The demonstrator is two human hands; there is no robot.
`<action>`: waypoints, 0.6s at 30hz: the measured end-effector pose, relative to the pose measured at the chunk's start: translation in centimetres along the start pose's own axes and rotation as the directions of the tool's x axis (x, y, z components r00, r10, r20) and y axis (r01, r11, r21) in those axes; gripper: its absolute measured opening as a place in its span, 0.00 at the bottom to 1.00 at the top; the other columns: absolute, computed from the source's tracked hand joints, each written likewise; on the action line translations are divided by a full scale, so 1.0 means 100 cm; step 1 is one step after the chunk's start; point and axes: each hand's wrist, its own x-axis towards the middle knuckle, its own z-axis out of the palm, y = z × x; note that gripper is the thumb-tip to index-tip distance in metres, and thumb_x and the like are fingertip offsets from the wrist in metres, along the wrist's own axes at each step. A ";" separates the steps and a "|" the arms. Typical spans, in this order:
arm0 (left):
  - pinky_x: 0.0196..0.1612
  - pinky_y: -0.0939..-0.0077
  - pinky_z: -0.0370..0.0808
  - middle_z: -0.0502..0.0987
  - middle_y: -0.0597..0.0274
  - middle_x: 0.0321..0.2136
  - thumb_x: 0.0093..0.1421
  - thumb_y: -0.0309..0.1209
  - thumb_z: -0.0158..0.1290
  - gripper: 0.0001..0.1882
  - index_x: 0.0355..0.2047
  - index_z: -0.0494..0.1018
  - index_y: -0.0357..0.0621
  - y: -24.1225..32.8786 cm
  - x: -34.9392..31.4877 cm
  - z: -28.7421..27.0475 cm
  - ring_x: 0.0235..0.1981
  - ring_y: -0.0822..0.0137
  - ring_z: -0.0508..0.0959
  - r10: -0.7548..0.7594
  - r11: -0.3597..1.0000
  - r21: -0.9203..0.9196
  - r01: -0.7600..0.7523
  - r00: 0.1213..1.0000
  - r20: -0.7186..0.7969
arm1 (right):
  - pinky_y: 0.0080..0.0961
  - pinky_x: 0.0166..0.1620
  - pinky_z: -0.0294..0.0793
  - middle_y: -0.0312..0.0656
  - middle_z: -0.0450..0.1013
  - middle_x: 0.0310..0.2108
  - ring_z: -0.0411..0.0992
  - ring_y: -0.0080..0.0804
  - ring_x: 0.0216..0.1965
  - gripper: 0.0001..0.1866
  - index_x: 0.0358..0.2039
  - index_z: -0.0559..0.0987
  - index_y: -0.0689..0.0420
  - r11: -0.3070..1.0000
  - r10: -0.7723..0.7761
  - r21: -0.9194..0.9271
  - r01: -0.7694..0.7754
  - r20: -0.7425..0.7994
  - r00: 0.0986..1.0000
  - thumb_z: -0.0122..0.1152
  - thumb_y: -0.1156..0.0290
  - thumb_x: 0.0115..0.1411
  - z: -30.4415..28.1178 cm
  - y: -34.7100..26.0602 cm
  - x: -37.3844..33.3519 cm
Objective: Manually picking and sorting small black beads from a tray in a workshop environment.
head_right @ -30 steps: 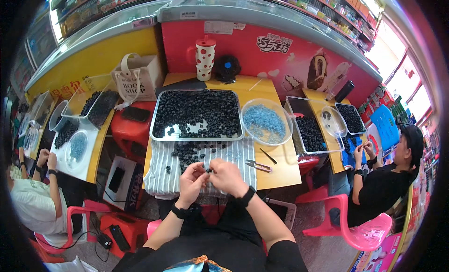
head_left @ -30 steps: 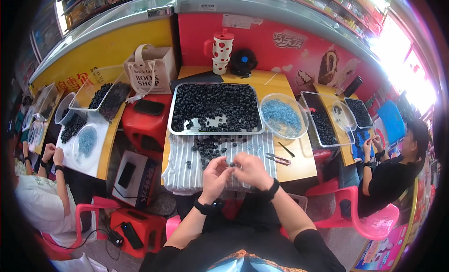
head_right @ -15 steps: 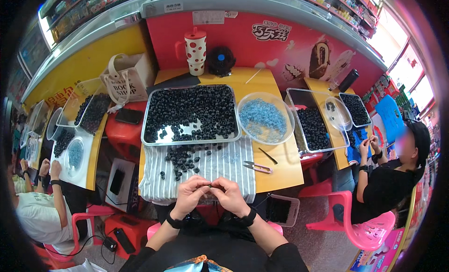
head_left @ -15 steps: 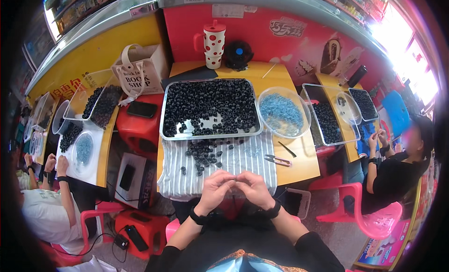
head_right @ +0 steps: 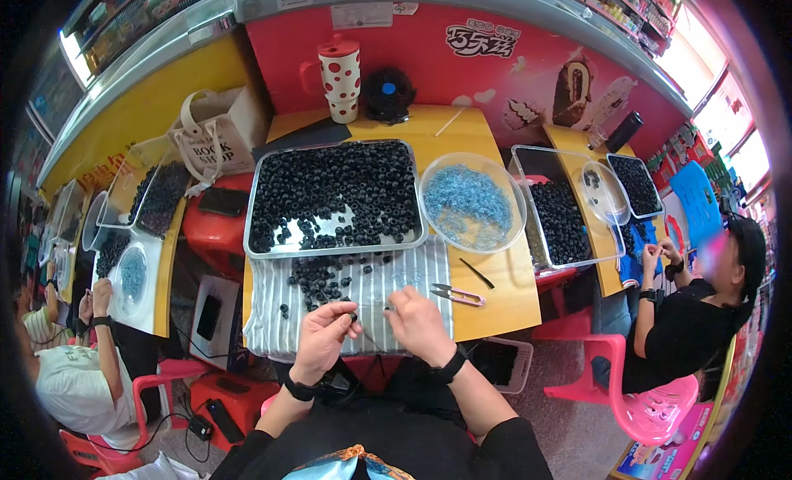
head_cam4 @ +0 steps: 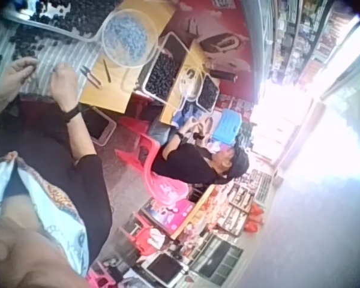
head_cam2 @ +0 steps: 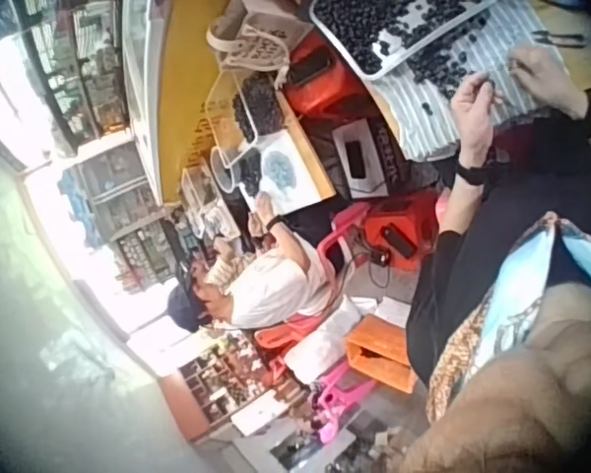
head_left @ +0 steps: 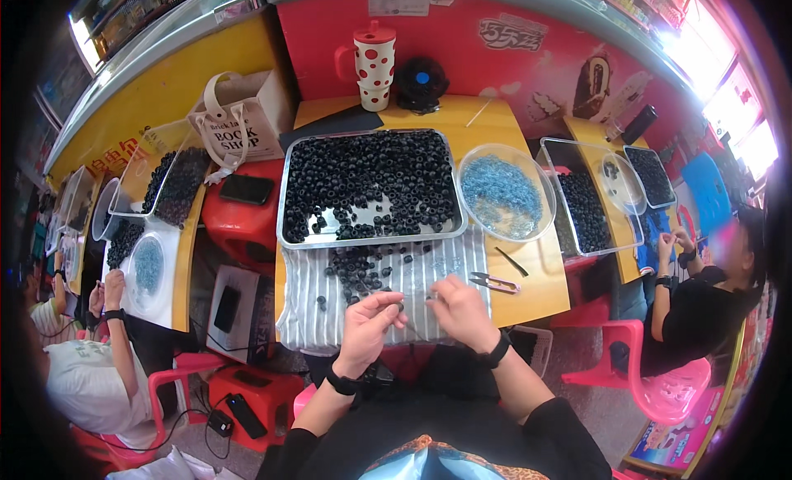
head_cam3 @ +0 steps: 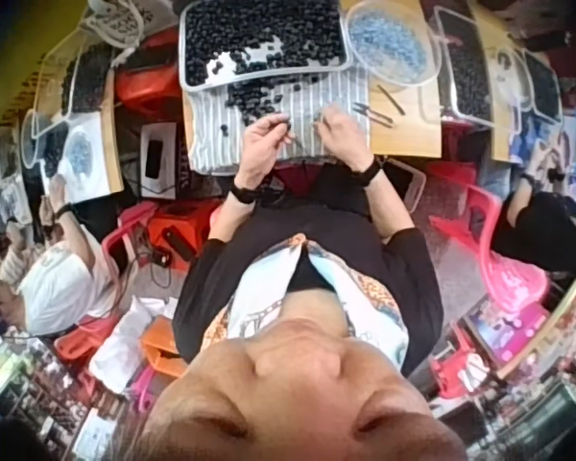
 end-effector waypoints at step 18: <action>0.31 0.83 0.75 0.78 0.59 0.32 0.63 0.24 0.53 0.08 0.41 0.73 0.37 -0.012 0.000 0.002 0.29 0.71 0.78 -0.142 0.951 -0.265 0.161 0.986 0.089 | 0.18 0.28 0.71 0.38 0.73 0.24 0.75 0.21 0.26 0.01 0.27 0.76 0.65 0.754 0.058 0.645 -0.122 0.120 0.991 0.60 0.83 0.53 -0.008 -0.039 0.002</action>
